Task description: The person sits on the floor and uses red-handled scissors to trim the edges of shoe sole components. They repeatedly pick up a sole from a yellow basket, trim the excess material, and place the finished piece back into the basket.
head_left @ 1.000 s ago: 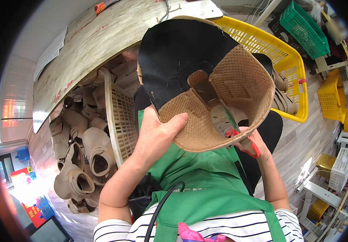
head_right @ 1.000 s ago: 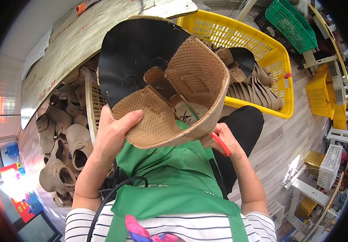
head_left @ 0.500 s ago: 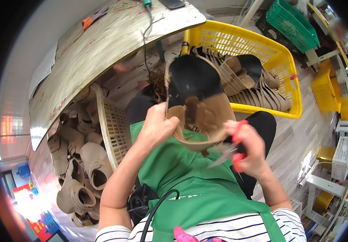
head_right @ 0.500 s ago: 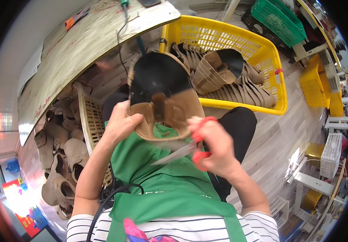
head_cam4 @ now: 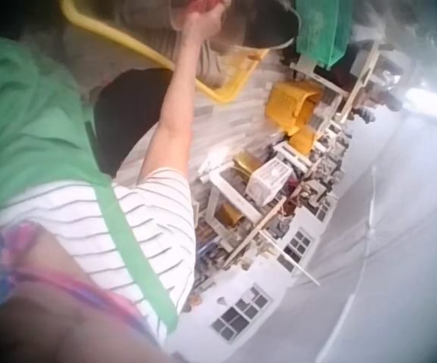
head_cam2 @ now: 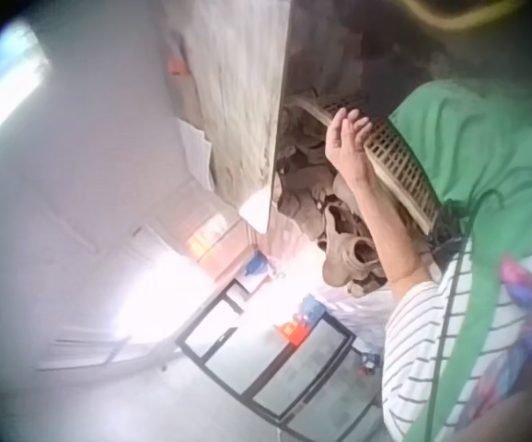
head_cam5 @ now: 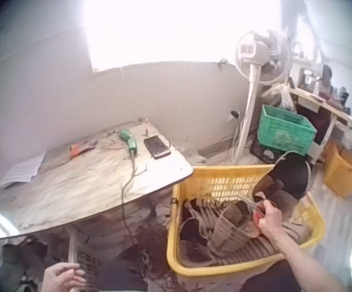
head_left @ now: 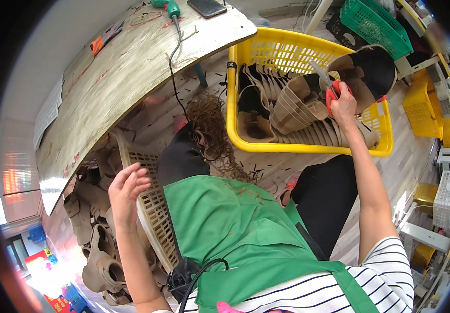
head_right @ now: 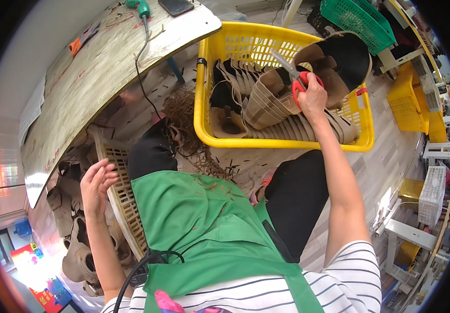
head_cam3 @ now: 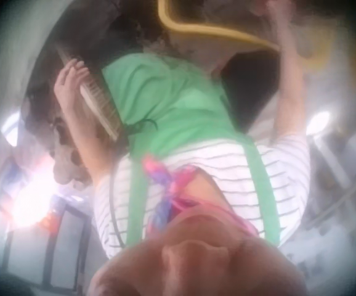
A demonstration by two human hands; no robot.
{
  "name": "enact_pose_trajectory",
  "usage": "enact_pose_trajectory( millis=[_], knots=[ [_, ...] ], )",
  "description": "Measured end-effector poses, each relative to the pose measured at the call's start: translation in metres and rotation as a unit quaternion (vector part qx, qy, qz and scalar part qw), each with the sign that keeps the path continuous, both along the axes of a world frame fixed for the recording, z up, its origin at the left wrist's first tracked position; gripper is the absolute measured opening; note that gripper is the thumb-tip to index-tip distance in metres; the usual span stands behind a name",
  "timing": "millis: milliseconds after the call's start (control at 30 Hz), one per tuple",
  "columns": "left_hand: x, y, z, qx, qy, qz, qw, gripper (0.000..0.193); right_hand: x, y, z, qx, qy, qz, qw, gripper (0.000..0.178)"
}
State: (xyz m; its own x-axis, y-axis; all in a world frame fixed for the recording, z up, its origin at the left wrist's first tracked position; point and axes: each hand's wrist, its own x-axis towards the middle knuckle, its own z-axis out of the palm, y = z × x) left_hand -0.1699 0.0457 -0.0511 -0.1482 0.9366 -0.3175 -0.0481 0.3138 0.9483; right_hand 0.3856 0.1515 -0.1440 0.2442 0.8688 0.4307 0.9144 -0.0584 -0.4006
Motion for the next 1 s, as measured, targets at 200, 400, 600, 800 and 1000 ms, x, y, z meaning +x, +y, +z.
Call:
enact_pose_trajectory(
  millis=[200,400,600,800,1000],
  knots=[
    [-0.099,-0.064,-0.040,-0.092,0.027,0.127,0.987,0.028,0.050,0.059,-0.166,-0.342,0.228,0.022,0.912,0.021],
    [-0.133,-0.117,-0.055,-0.167,0.019,0.188,0.968,0.031,0.070,0.048,-0.167,-0.290,0.550,0.069,0.780,0.017],
    [-0.115,-0.102,-0.060,-0.193,0.028,0.130,0.972,0.033,0.050,0.060,-0.183,-0.368,0.381,0.057,0.846,0.019],
    [-0.139,-0.117,-0.051,-0.202,0.112,0.156,0.960,0.027,0.033,0.075,-0.136,-0.343,0.276,0.059,0.896,0.024],
    [-0.172,-0.171,-0.037,-0.183,0.195,0.284,0.921,0.023,0.018,0.077,-0.142,-0.405,0.591,0.113,0.688,0.043]
  ],
)
